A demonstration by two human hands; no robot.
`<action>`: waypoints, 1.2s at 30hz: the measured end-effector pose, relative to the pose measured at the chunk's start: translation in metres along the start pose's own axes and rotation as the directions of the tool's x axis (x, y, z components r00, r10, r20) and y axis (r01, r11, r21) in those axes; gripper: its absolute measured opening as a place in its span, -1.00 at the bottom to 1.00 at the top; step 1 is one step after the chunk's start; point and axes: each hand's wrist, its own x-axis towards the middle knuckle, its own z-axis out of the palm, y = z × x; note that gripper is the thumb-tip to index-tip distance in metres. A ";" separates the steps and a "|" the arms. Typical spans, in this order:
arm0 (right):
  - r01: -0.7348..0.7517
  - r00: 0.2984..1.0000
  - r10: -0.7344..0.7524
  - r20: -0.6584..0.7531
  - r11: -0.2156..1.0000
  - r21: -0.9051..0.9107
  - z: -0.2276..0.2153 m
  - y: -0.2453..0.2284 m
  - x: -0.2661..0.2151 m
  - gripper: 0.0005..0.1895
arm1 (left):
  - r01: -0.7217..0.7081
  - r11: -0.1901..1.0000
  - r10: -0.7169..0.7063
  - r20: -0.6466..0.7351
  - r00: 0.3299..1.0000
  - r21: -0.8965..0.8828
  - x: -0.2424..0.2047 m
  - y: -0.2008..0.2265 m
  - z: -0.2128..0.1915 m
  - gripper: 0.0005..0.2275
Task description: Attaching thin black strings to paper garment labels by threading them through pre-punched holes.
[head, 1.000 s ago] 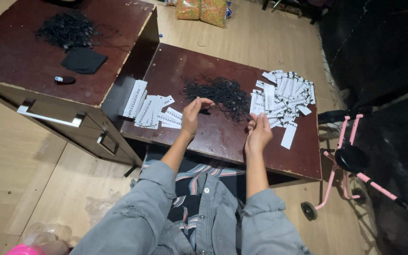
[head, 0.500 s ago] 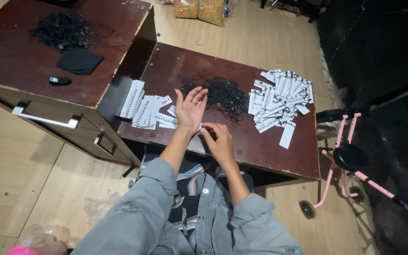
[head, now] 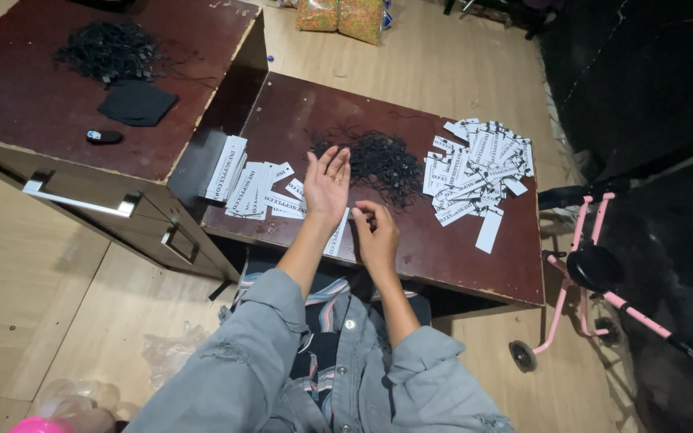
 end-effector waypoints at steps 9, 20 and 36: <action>0.223 0.973 -0.217 -0.076 0.973 0.068 0.022 -0.040 0.012 -0.89 | -0.343 0.657 0.360 0.120 0.925 0.672 -0.041 0.016 0.021 -0.78; 0.402 0.903 -0.423 0.075 0.893 0.201 0.113 -0.132 0.029 -0.84 | -0.545 0.215 0.687 0.271 0.674 0.810 -0.083 0.157 0.073 -0.84; 0.586 0.753 -0.582 0.306 0.806 0.091 0.220 -0.171 0.068 -0.74 | -0.086 -0.724 0.620 0.700 0.354 0.684 -0.062 0.272 0.027 -0.83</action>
